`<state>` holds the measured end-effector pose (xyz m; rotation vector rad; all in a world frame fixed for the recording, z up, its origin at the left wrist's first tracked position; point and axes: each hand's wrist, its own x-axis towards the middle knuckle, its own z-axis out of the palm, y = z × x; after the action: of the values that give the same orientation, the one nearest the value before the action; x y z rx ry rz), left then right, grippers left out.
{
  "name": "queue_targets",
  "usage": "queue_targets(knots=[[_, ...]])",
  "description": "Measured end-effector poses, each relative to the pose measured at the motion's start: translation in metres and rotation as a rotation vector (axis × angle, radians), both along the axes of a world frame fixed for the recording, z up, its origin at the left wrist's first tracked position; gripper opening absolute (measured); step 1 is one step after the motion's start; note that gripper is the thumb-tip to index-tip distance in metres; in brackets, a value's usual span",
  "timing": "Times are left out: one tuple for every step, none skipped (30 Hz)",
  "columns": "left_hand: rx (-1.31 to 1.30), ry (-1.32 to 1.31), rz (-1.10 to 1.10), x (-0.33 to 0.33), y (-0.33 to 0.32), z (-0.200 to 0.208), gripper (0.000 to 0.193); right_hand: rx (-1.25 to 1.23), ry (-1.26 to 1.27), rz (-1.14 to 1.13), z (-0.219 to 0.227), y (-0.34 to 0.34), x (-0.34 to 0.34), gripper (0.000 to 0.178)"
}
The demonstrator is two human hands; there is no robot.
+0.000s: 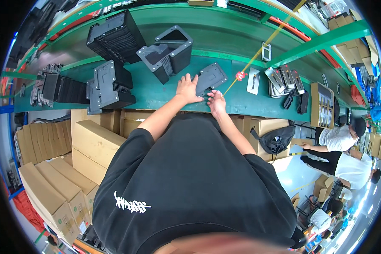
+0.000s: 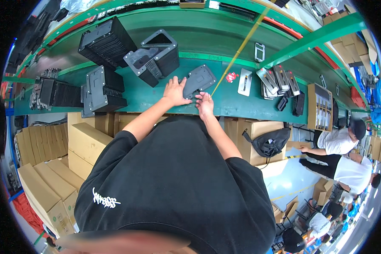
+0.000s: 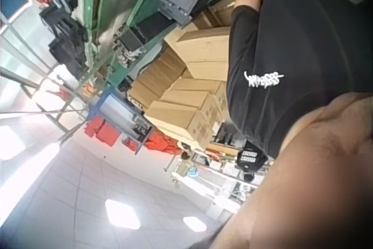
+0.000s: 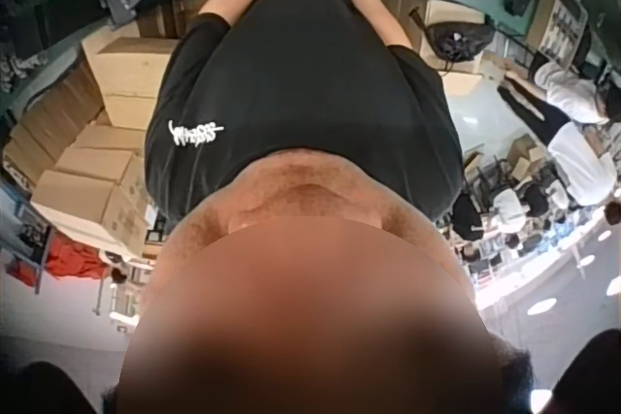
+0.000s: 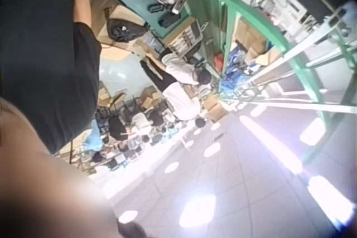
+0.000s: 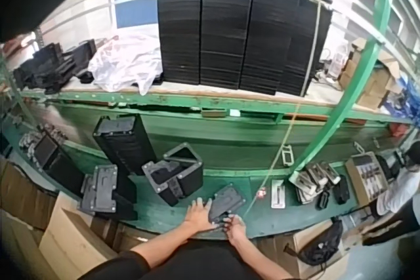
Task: Assembling and inspecting electronic housings and components on a factory production line.
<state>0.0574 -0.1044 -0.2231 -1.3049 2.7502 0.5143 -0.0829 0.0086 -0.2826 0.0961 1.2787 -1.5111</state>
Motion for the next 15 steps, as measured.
queue_targets(knots=[[0.000, 0.005, -0.004, 0.000, 0.000, -0.001, 0.116, -0.009, 0.168, 0.083, 0.002, -0.002, 0.000, 0.031], [0.003, 0.010, -0.013, 0.000, 0.000, 0.001, 0.116, -0.015, 0.337, 0.161, 0.006, -0.002, -0.001, 0.031], [-0.002, 0.009, -0.009, 0.001, -0.003, 0.003, 0.116, -0.022, 0.506, 0.236, 0.010, -0.004, -0.001, 0.031], [0.051, 0.031, -0.006, 0.001, -0.006, 0.005, 0.114, -0.027, 0.506, 0.238, 0.013, -0.008, 0.001, 0.031], [0.104, 0.053, -0.004, 0.002, -0.009, 0.007, 0.112, -0.042, 0.516, 0.282, 0.016, -0.012, 0.005, 0.031], [0.156, 0.074, -0.003, 0.002, -0.011, 0.009, 0.109, -0.056, 0.526, 0.326, 0.019, -0.016, 0.008, 0.031], [0.150, 0.074, 0.003, 0.006, -0.016, 0.007, 0.109, -0.073, 0.537, 0.374, 0.028, -0.021, 0.012, 0.031], [0.300, 0.208, 0.054, 0.014, -0.022, 0.005, 0.106, -0.081, 0.538, 0.378, 0.038, -0.022, 0.011, 0.031], [0.446, 0.344, 0.106, 0.023, -0.031, 0.002, 0.103, -0.153, 0.450, 0.346, 0.051, -0.023, 0.006, 0.030], [0.591, 0.480, 0.155, 0.030, -0.040, 0.008, 0.099, -0.223, 0.359, 0.311, 0.062, -0.022, -0.002, 0.028], [0.580, 0.483, 0.162, 0.039, -0.044, 0.013, 0.099, -0.291, 0.268, 0.280, 0.074, -0.021, -0.009, 0.026], [0.511, 0.585, 0.099, 0.046, -0.038, 0.040, 0.094, -0.296, 0.269, 0.267, 0.087, -0.014, -0.019, 0.026], [0.440, 0.684, 0.042, 0.055, -0.030, 0.071, 0.088, -0.388, 0.173, 0.258, 0.100, -0.006, -0.029, 0.025], [0.250, 0.668, -0.032, 0.064, -0.021, 0.107, 0.086, -0.478, 0.074, 0.246, 0.112, 0.002, -0.037, 0.024], [0.061, 0.648, -0.105, 0.073, -0.015, 0.142, 0.084, -0.482, 0.069, 0.240, 0.123, 0.009, -0.046, 0.024]])
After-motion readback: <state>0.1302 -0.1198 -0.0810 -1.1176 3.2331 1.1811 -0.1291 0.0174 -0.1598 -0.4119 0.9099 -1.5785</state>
